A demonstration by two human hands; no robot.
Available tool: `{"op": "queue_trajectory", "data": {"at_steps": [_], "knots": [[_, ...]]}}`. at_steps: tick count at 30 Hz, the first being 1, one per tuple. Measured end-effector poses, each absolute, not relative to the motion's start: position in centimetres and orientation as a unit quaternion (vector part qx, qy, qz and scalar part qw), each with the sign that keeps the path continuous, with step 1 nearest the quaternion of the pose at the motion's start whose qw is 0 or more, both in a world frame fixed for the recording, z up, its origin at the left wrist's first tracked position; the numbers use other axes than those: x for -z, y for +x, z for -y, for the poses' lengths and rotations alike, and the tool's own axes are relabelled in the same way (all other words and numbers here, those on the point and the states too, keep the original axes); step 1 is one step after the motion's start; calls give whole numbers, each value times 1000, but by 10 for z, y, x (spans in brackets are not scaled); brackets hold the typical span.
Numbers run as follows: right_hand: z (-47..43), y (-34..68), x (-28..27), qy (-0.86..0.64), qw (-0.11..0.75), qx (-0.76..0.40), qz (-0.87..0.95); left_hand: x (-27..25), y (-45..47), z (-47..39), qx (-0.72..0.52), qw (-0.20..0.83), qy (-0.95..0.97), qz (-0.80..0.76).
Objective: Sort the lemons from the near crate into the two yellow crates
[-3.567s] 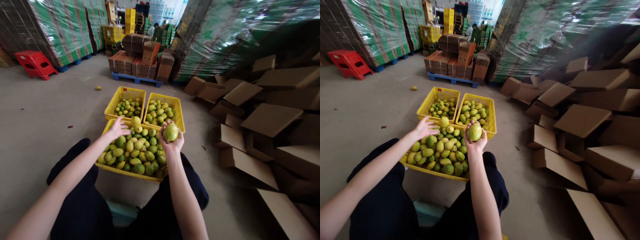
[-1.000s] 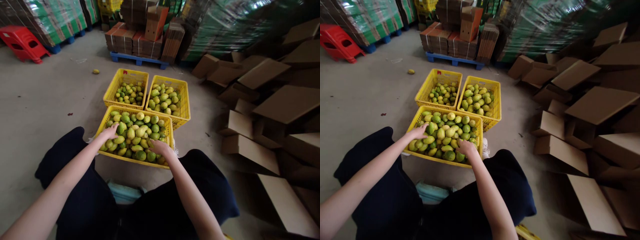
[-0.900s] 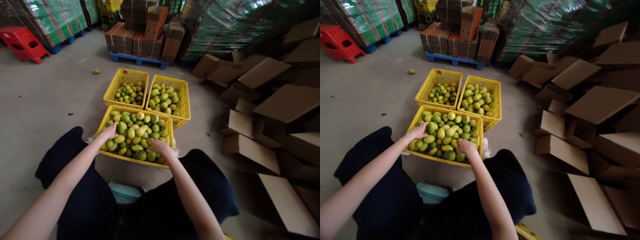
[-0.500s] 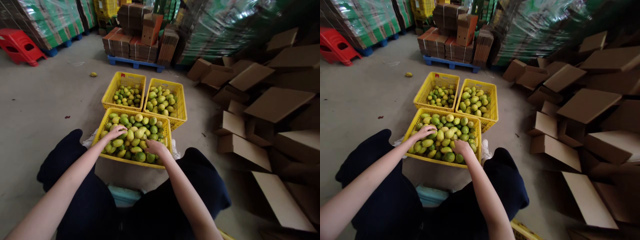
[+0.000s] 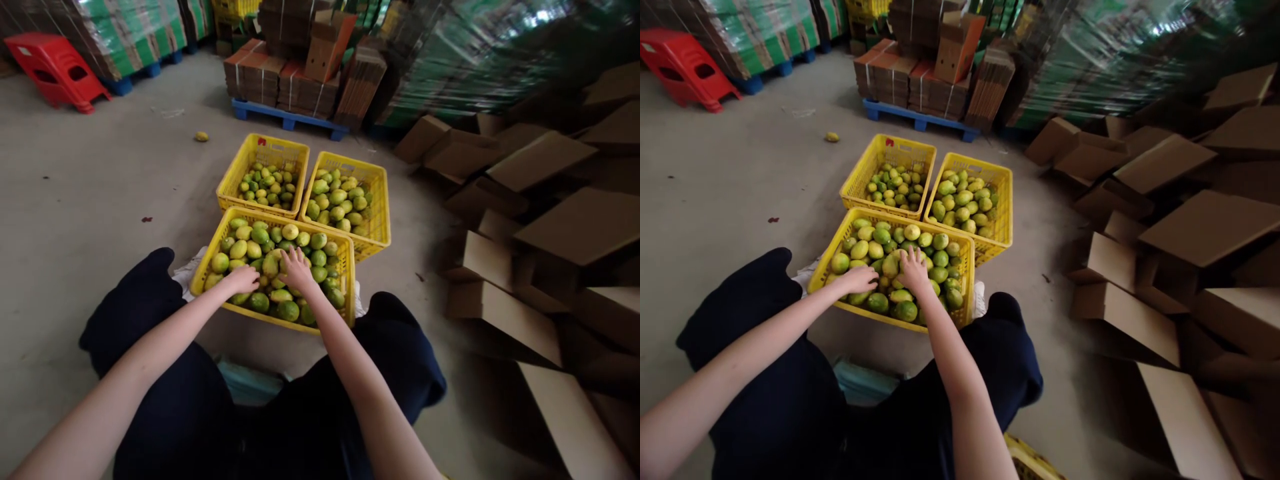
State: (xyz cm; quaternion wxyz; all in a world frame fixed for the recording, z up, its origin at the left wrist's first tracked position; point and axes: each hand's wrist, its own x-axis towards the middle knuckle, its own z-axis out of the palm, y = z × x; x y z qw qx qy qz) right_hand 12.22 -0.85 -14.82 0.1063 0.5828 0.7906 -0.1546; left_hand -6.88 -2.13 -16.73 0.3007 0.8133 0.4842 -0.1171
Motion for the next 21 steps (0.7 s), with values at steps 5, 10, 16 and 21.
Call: {"op": "queue_trajectory", "data": {"at_steps": [5, 10, 16, 21], "knots": [[-1, 110, 159, 591, 127, 142, -784, 163, -87, 22, 157, 249, 798, -526], [2, 116, 158, 611, 131, 138, -768, 162, -92, 20, 162, 238, 799, -528], [26, 129, 164, 602, 141, 135, -774, 164, -103, 14, 142, 179, 779, -584], [33, 139, 158, 568, 151, 150, -795, 162, -113, 7, 134, 160, 764, -611]]}}
